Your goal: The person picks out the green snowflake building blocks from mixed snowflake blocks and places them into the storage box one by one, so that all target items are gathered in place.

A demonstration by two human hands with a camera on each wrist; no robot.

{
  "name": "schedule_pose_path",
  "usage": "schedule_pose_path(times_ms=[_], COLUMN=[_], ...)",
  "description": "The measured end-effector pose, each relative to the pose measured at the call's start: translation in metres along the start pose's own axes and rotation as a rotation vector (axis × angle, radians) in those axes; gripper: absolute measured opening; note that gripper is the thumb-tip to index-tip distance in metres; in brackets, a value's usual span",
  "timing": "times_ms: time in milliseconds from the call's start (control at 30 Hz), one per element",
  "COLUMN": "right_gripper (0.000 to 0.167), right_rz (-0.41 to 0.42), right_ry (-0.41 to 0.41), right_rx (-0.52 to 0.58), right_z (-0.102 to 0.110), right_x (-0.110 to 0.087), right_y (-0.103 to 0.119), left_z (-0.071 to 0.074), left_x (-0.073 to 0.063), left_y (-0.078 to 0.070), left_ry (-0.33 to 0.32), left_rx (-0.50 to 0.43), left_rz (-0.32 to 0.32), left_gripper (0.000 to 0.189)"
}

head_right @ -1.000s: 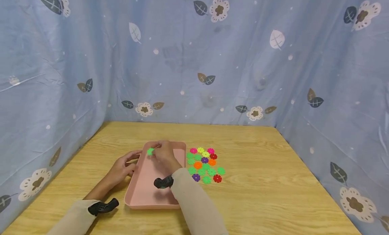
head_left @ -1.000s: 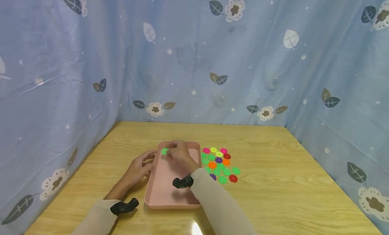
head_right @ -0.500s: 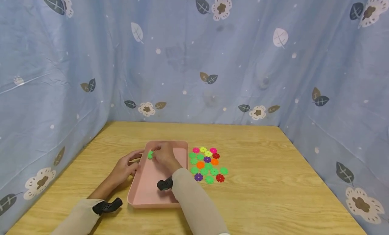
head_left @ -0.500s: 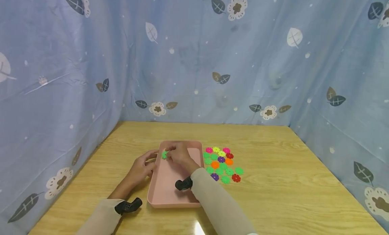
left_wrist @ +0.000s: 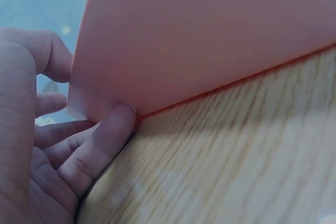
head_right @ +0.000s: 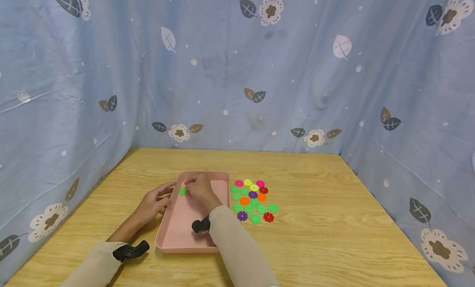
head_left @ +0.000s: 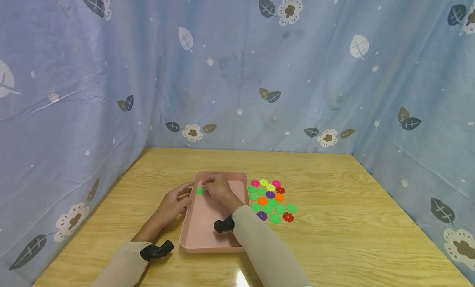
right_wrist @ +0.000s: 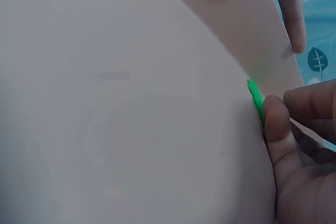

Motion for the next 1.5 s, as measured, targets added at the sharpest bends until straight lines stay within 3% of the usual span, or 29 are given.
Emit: schedule_pose_path(times_ms=[200,400,800,933,1067,1300,1500], right_gripper=[0.02,0.022,0.023,0.027,0.028,0.027,0.027], right_rz=[0.024,0.019,0.049,0.037,0.042,0.152,0.189], right_ry=[-0.028,-0.006,0.001,0.008,-0.004,-0.065,-0.123], right_rx=[-0.091,-0.024,-0.087,-0.045,0.006,-0.003,0.007], right_z=[0.0,0.003,0.013,0.017,0.026,0.05,0.073], right_x=[0.002,0.004,0.003,-0.002,-0.01,-0.02,-0.03], right_y=[0.002,0.011,0.027,0.031,0.035,0.043,0.048], left_z=[-0.001,0.002,0.003,0.003,0.002,0.001,0.001], left_x=[-0.001,0.002,-0.001,-0.001,-0.001,-0.002,-0.002], left_y=[0.0,-0.006,-0.005,-0.005,-0.005,-0.004,-0.002], left_ry=[-0.007,-0.024,-0.015,-0.021,-0.021,-0.017,-0.014], left_rx=[0.002,0.025,0.012,0.017,0.022,0.025,0.028], left_rz=[0.002,-0.015,-0.006,-0.013,-0.009,-0.007,-0.021], left_gripper=[0.061,0.061,0.062,0.061,0.061,0.06,0.061])
Point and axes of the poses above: each hand's wrist, its own x-axis towards the middle knuckle, its own z-axis out of the back of the hand, y = z × x, the point moved 5 cm from there along x, towards the middle knuckle, and after that the axes turned 8 degrees about -x, right-handed, at the moved point
